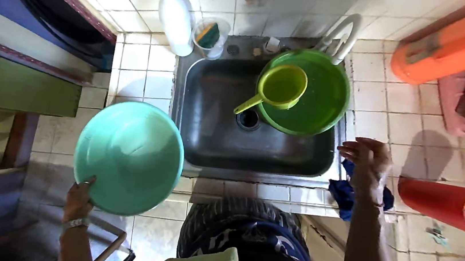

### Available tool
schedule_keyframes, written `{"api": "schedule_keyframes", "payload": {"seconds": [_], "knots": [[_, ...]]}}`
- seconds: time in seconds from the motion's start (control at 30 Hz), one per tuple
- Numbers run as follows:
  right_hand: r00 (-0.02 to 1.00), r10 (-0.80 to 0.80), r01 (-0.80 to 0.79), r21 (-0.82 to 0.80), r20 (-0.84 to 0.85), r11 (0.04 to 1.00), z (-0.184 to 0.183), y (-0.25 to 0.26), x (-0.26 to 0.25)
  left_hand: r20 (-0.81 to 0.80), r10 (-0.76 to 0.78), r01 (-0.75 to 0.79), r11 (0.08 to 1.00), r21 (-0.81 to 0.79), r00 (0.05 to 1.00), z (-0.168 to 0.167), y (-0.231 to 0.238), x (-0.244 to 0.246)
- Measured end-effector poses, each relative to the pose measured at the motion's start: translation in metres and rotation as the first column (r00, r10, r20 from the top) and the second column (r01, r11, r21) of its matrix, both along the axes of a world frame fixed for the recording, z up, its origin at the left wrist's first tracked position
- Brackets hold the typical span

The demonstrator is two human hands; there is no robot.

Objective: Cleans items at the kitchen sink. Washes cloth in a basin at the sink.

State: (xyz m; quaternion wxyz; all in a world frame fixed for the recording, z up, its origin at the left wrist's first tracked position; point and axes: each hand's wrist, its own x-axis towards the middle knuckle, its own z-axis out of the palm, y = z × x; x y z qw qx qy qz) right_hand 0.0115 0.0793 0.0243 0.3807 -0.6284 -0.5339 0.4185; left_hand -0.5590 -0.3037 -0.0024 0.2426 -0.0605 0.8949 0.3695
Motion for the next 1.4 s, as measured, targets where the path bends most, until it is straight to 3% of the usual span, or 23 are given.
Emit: {"api": "schedule_keyframes", "payload": {"seconds": [0.13, 0.2, 0.27, 0.33, 0.37, 0.43, 0.47, 0.53, 0.6, 0.67, 0.77, 0.9, 1.03, 1.2, 1.3, 1.4], "knots": [[0.997, 0.014, -0.002, -0.168, 0.074, 0.986, 0.0, 0.014, -0.002, -0.05, -0.278, 0.257, 0.932, -0.254, 0.959, 0.017, 0.008, -0.023], [0.999, 0.017, -0.007, -0.207, 0.048, 0.978, -0.008, 0.03, -0.007, -0.223, -0.502, 0.398, 0.834, -0.382, 0.836, 0.031, 0.021, -0.03], [1.0, 0.017, -0.014, -0.24, 0.01, 0.971, -0.015, 0.046, -0.014, -0.466, -0.543, 0.423, 0.839, -0.343, 0.699, 0.061, 0.065, -0.01], [1.0, -0.007, 0.012, -0.245, 0.018, 0.97, -0.02, 0.061, -0.02, -0.643, -0.443, 0.522, 0.849, -0.077, 0.625, 0.077, 0.138, 0.028], [0.999, -0.028, 0.034, -0.246, 0.026, 0.969, -0.022, 0.067, -0.021, -0.622, -0.408, 0.599, 0.791, 0.124, 0.668, 0.076, 0.178, 0.05], [0.998, -0.07, 0.068, -0.271, 0.002, 0.96, -0.026, 0.077, -0.02, -0.463, -0.498, 0.675, 0.62, 0.4, 0.733, 0.065, 0.26, 0.1], [0.995, -0.093, 0.084, -0.295, -0.018, 0.952, -0.028, 0.082, -0.019, -0.404, -0.592, 0.714, 0.528, 0.459, 0.697, 0.057, 0.298, 0.125], [0.992, -0.12, 0.095, -0.345, -0.05, 0.934, -0.033, 0.094, -0.019, -0.294, -0.803, 0.819, 0.368, 0.44, 0.519, 0.045, 0.365, 0.164], [0.985, -0.148, 0.104, -0.376, -0.091, 0.921, -0.038, 0.103, -0.022, -0.16, -0.92, 0.89, 0.283, 0.358, 0.357, 0.033, 0.414, 0.188], [0.972, -0.2, 0.139, -0.392, -0.12, 0.91, -0.044, 0.111, -0.024, -0.078, -0.949, 0.924, 0.275, 0.265, 0.305, 0.024, 0.444, 0.199], [0.96, -0.228, 0.139, -0.43, -0.163, 0.892, -0.053, 0.116, -0.017, -0.066, -0.941, 0.923, 0.311, 0.226, 0.333, -0.003, 0.466, 0.196], [0.951, -0.279, 0.193, -0.454, -0.131, 0.87, -0.047, 0.103, -0.036, -0.112, -0.938, 0.931, 0.3, 0.206, 0.327, -0.005, 0.483, 0.204], [0.94, -0.324, 0.274, -0.329, -0.107, 0.904, -0.045, 0.092, -0.057, -0.151, -0.929, 0.903, 0.274, 0.331, 0.338, -0.028, 0.505, 0.202], [0.924, -0.369, 0.332, -0.268, -0.101, 0.904, -0.043, 0.069, -0.074, 0.047, -0.914, 0.804, 0.378, 0.458, 0.403, -0.016, 0.51, 0.199], [0.929, -0.36, 0.335, -0.216, -0.084, 0.917, -0.037, 0.063, -0.081, 0.057, -0.871, 0.742, 0.448, 0.5, 0.488, -0.027, 0.5, 0.195], [0.931, -0.355, 0.324, -0.258, -0.083, 0.91, -0.018, 0.055, -0.091, 0.064, -0.852, 0.716, 0.475, 0.512, 0.519, -0.014, 0.489, 0.185]]}}
